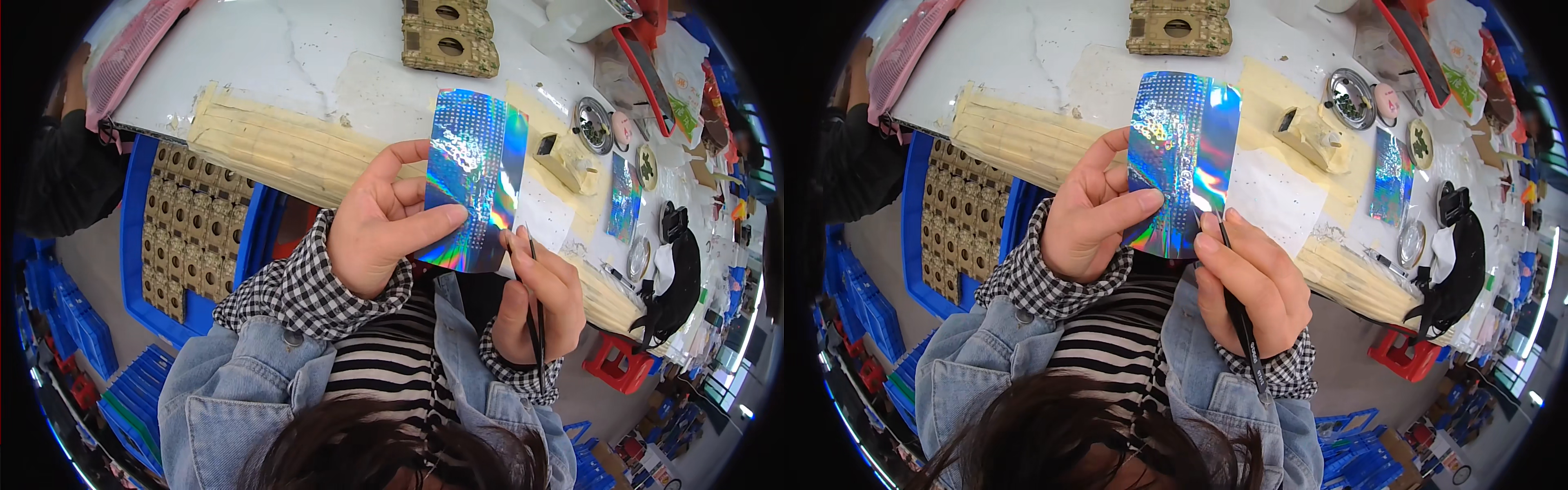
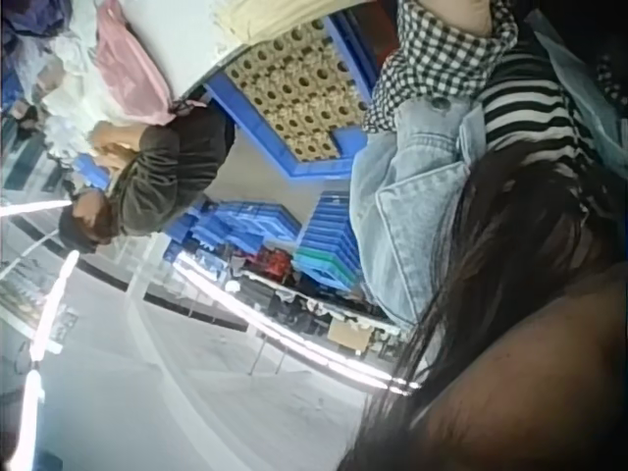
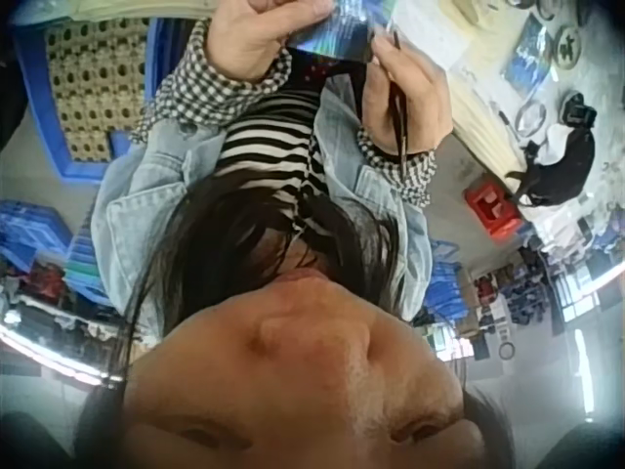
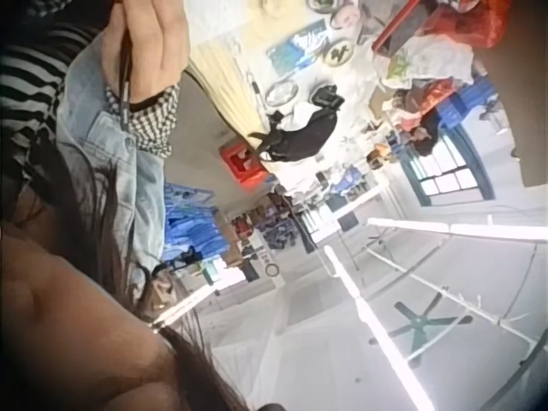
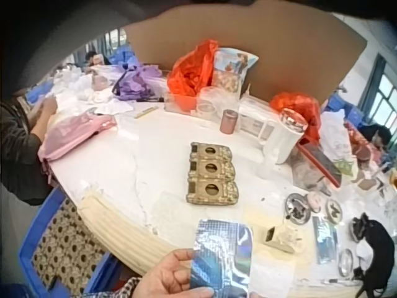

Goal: Assembling or inspecting small holographic components using tweezers at a workbench.

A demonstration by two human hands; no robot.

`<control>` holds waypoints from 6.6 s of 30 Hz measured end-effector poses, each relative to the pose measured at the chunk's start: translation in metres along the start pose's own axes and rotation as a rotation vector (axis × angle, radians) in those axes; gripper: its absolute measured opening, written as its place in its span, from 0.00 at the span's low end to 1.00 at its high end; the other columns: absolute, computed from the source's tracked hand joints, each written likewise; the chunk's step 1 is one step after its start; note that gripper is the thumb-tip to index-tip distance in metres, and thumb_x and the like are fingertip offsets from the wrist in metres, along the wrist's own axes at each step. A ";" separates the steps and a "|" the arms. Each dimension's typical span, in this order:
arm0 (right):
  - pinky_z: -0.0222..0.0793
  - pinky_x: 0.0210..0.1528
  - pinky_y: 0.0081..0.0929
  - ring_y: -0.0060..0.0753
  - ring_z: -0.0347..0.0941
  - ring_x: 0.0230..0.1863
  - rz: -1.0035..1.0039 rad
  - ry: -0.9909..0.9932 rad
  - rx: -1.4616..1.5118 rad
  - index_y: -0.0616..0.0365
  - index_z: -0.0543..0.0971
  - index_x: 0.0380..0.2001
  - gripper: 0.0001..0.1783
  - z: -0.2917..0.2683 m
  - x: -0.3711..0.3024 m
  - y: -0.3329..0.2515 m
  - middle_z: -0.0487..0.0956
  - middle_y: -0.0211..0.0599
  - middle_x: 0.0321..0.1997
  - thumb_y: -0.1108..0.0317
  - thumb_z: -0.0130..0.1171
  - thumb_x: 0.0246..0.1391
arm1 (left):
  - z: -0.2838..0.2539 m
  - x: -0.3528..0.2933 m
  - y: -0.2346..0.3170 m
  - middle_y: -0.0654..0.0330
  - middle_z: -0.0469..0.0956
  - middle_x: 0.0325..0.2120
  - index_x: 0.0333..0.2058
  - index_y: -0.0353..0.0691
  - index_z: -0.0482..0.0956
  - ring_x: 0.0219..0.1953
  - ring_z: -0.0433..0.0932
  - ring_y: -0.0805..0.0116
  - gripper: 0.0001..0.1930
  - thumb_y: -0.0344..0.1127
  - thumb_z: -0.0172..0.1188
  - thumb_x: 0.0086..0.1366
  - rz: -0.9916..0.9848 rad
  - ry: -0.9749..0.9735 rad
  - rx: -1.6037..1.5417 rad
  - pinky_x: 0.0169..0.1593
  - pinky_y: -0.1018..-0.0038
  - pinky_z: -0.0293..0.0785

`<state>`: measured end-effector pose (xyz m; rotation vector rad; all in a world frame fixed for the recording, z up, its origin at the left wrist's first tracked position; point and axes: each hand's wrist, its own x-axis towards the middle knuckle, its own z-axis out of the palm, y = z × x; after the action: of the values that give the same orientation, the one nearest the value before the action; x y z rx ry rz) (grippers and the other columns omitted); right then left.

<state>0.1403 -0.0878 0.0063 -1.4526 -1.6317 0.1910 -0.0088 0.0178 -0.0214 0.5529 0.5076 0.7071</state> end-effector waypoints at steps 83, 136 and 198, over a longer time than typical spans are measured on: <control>0.74 0.49 0.43 0.43 0.78 0.43 -0.168 -0.054 -0.148 0.62 0.80 0.37 0.16 -0.002 0.000 0.009 0.80 0.47 0.38 0.80 0.65 0.39 | 0.018 -0.004 -0.006 0.53 0.76 0.41 0.54 0.35 0.54 0.44 0.77 0.70 0.28 0.20 0.58 0.57 0.035 0.038 0.227 0.47 0.74 0.75; 0.74 0.50 0.43 0.44 0.79 0.42 -0.132 -0.058 -0.106 0.65 0.79 0.38 0.17 0.003 0.004 0.003 0.79 0.49 0.38 0.84 0.64 0.39 | 0.014 -0.007 -0.006 0.54 0.77 0.40 0.53 0.35 0.55 0.42 0.77 0.72 0.28 0.21 0.59 0.57 0.062 0.063 0.224 0.45 0.75 0.75; 0.71 0.51 0.43 0.41 0.76 0.44 -0.111 -0.124 -0.408 0.59 0.79 0.41 0.20 0.023 -0.018 0.045 0.79 0.39 0.39 0.75 0.67 0.39 | -0.017 0.003 0.013 0.52 0.75 0.43 0.52 0.31 0.58 0.44 0.77 0.65 0.23 0.19 0.55 0.59 0.270 0.217 0.097 0.49 0.71 0.74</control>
<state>0.1544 -0.0802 -0.0449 -1.6701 -1.9263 -0.1259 -0.0235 0.0330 -0.0268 0.6462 0.6797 1.0106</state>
